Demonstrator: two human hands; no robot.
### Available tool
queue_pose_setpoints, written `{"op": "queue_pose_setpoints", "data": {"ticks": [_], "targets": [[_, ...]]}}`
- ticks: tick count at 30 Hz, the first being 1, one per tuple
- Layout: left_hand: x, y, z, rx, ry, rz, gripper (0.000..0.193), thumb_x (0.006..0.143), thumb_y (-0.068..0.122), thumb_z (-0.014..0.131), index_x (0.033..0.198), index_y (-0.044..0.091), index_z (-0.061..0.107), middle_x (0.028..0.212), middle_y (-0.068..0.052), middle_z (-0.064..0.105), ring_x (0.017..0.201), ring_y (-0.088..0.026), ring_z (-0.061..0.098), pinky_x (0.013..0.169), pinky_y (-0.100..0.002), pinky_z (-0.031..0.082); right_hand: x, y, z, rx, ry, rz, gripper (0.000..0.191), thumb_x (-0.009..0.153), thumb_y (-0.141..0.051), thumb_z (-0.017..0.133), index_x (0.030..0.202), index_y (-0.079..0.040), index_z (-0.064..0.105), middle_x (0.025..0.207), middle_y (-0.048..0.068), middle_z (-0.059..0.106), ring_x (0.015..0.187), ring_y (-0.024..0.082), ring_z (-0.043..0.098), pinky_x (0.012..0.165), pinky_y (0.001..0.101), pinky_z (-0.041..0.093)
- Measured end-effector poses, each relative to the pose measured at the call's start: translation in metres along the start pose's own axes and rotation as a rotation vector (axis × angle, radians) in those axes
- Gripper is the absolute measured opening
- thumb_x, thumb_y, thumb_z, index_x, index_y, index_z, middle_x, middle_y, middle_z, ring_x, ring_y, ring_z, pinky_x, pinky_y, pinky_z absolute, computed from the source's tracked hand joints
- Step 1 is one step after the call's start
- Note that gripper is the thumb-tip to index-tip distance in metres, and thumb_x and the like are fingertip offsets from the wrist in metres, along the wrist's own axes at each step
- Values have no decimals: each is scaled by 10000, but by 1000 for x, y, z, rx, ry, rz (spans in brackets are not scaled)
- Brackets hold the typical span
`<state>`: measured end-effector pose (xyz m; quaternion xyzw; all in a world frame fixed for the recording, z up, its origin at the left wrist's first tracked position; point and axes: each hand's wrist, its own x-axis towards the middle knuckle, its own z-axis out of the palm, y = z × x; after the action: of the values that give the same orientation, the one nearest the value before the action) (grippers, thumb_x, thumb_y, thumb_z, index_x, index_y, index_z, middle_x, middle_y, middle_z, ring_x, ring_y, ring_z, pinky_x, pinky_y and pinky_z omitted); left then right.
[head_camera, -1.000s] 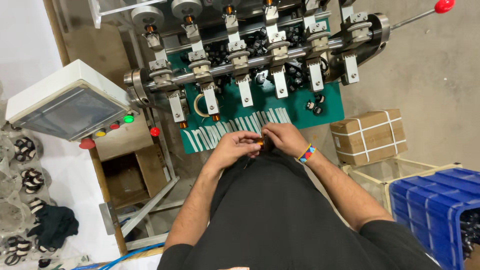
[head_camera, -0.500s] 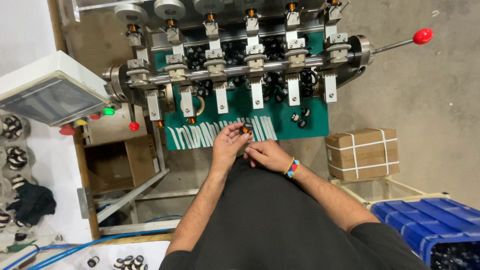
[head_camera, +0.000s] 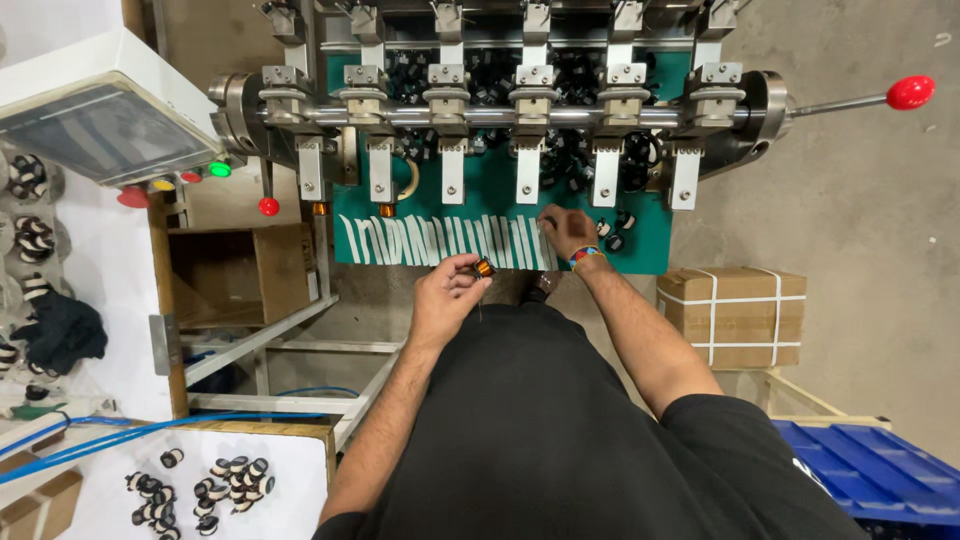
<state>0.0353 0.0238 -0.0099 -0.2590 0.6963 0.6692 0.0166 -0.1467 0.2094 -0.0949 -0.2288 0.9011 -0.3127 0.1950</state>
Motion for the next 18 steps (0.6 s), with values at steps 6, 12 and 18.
{"op": "queue_pose_setpoints", "data": {"ticks": [6,12,18], "targets": [[12,14,-20,229,-49,266,397,869,95,821,1237,24,691,1061,-111,757,897,-134,750,795,-278,637,-68,-68,-26,170,-76,-68,138,918,-224,626,979,-120,693,1012,103,719,912,300,723,775,396,572],[25,37,-38,259,-227,416,577,860,82,774,1401,57,574,1222,-123,697,977,-192,734,870,-321,622,-78,-133,-34,305,2,-372,243,973,-134,650,1175,-49,544,1342,153,554,1220,332,579,979,405,502],[29,53,-61,395,-398,725,433,900,64,762,1318,78,652,1276,-114,682,1122,-266,711,924,-341,600,-85,-150,-22,360,46,-98,307,949,-134,623,1233,-31,566,1268,136,599,1091,260,637,759,338,553]]}}
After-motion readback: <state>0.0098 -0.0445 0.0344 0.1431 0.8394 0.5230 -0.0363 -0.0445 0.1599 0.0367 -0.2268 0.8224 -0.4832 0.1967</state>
